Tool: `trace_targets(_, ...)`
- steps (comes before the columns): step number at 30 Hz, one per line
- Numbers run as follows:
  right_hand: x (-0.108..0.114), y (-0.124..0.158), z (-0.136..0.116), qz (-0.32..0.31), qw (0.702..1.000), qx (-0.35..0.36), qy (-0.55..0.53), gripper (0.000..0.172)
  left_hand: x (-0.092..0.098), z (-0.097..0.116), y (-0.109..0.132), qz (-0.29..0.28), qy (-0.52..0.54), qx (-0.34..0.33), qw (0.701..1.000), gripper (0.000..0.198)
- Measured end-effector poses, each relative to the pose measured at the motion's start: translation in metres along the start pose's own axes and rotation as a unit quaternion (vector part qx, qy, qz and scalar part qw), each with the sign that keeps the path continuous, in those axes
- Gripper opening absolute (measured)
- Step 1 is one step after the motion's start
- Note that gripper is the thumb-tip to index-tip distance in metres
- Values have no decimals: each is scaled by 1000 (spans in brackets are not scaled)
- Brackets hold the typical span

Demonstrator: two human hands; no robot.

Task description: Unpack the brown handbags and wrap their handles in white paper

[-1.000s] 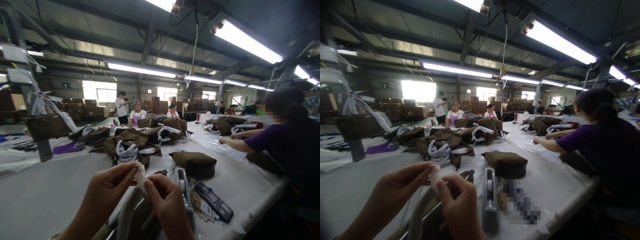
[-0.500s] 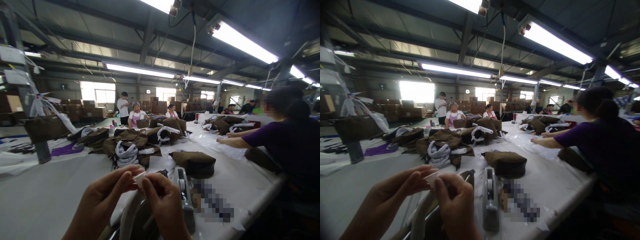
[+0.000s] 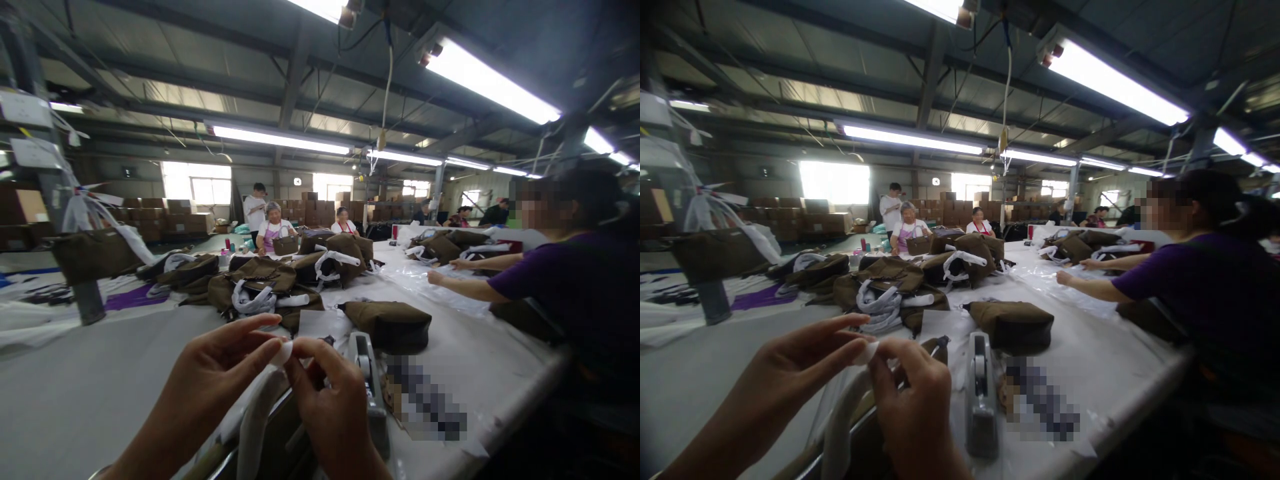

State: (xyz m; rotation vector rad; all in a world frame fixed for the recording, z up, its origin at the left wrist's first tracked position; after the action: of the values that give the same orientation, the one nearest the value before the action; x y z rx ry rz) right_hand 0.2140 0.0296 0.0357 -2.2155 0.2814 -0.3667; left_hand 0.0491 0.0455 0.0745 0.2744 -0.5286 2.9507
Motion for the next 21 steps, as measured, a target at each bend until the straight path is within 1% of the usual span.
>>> trace_targets(2, 4, -2, -4, 37, 995, 85, 23, 11, -2, 5, 2, 14, -26, -31, 999, 47)
trace_targets(3, 6, -3, -6, 38, 990, 134, 34, 15, -3, 8, 3, 31, -40, -49, 998, 44)
trace_targets(5, 10, -8, -12, 8, 973, 223, 55, 20, -4, 14, 6, 71, -68, -90, 991, 37)
trace_targets(6, 12, -11, -13, -14, 965, 255, 66, 20, -4, 17, 7, 83, -81, -112, 987, 33)
trace_targets(8, 14, -16, -13, -66, 951, 286, 98, 18, -4, 21, 7, 99, -89, -148, 980, 25)
trace_targets(10, 12, -16, -9, -107, 939, 301, 130, 13, 2, 22, 6, 128, -48, -162, 977, 21)
trace_targets(11, 11, -14, -6, -121, 934, 307, 139, 11, 6, 21, 5, 147, -14, -157, 976, 22)
trace_targets(12, 10, -11, -2, -125, 931, 309, 145, 10, 10, 19, 3, 160, 19, -147, 976, 25)
trace_targets(13, 9, -7, 2, -124, 932, 308, 146, 11, 14, 16, 1, 162, 43, -131, 977, 28)
trace_targets(14, 10, -2, 8, -115, 937, 299, 141, 13, 16, 12, -1, 150, 53, -116, 980, 32)
trace_targets(16, 15, 11, 20, -77, 954, 262, 121, 22, 20, 4, -5, 108, 44, -94, 989, 38)
trace_targets(18, 23, 27, 34, -20, 974, 204, 94, 29, 19, -4, -7, 73, 1, -83, 994, 44)
trace_targets(20, 31, 43, 48, 30, 987, 139, 77, 31, 14, -12, -7, 44, -79, -67, 994, 50)
trace_targets(21, 34, 50, 53, 42, 990, 114, 76, 31, 9, -16, -6, 18, -127, -56, 990, 53)
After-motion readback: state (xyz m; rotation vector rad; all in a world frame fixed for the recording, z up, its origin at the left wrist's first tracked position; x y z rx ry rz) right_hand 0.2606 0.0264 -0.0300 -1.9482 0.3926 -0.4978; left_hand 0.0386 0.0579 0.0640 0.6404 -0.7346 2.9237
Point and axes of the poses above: each hand's wrist, its own y-axis away from the middle knuckle, its own x-axis out of the back of the hand, z = x × y, the point moved 3 cm from there along -y, towards the middle knuckle, and after that the axes turned 3 degrees about -z, right-handed, at the moved point
